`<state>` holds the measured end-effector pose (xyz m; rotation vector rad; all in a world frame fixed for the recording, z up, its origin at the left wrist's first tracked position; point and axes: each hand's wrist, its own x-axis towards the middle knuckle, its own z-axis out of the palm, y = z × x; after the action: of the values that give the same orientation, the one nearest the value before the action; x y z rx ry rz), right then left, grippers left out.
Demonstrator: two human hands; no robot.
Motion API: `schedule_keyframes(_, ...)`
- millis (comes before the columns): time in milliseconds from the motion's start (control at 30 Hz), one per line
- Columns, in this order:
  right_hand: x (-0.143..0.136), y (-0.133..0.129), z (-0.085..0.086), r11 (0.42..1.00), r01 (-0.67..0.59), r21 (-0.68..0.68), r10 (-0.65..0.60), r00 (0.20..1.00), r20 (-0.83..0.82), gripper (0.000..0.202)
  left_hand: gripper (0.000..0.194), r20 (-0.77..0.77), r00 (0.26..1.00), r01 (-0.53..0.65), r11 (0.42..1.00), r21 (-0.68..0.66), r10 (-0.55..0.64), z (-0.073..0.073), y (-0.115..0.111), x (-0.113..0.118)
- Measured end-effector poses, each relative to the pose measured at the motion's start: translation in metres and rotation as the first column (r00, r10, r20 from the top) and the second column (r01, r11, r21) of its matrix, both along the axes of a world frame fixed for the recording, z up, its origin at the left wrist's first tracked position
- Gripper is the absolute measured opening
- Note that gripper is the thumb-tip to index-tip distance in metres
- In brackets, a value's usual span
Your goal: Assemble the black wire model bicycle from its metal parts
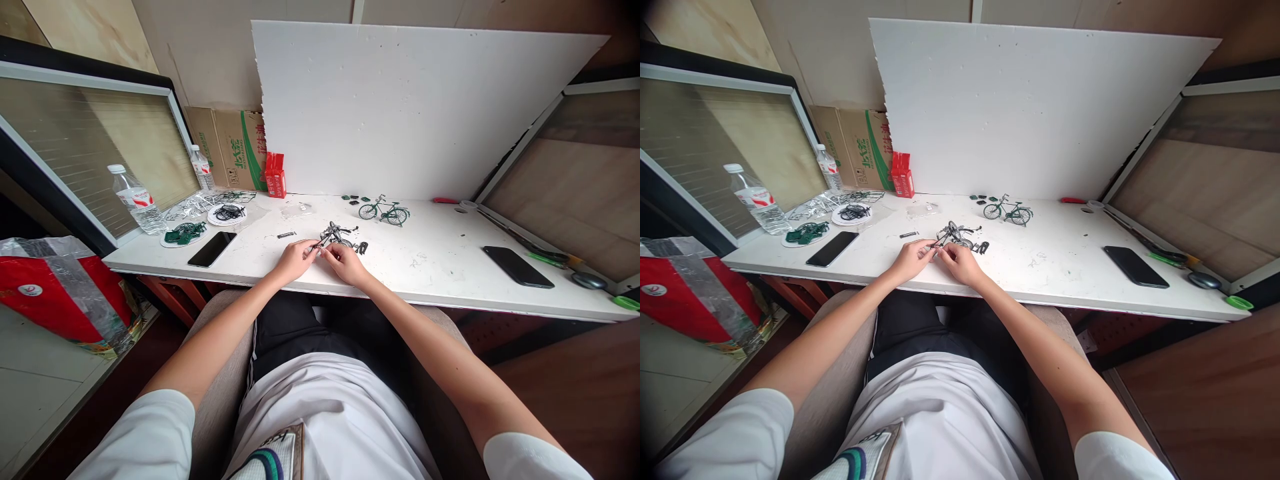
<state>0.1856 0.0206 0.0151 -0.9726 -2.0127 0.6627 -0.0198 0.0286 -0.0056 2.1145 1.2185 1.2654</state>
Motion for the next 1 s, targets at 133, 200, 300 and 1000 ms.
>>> schedule_keyframes(133, -0.0001, 0.0004, -0.0008, 1.0, 0.007, 0.0, -0.007, 1.0, 0.009, 0.049, 0.035, -0.018, 1.0, -0.013, 1.0, 0.009, 0.013, 0.0014, -0.0011, 0.0005)
schedule_keyframes(200, 0.0001, 0.0007, -0.0011, 1.0, 0.01, 0.001, -0.01, 1.0, 0.014, 0.049, 0.034, -0.025, 1.0, -0.016, 1.0, 0.015, 0.016, 0.0025, -0.0018, 0.0008)
schedule_keyframes(300, 0.0003, 0.0009, -0.0012, 1.0, 0.002, 0.004, -0.002, 1.0, 0.018, 0.048, 0.034, -0.034, 0.999, -0.018, 1.0, 0.023, 0.019, 0.0039, -0.0025, 0.0011)
schedule_keyframes(1000, -0.0008, -0.0016, -0.0001, 1.0, -0.011, 0.015, 0.011, 0.999, 0.05, 0.044, 0.036, -0.115, 0.992, -0.037, 0.998, 0.053, 0.043, 0.0067, -0.0055, 0.0019)
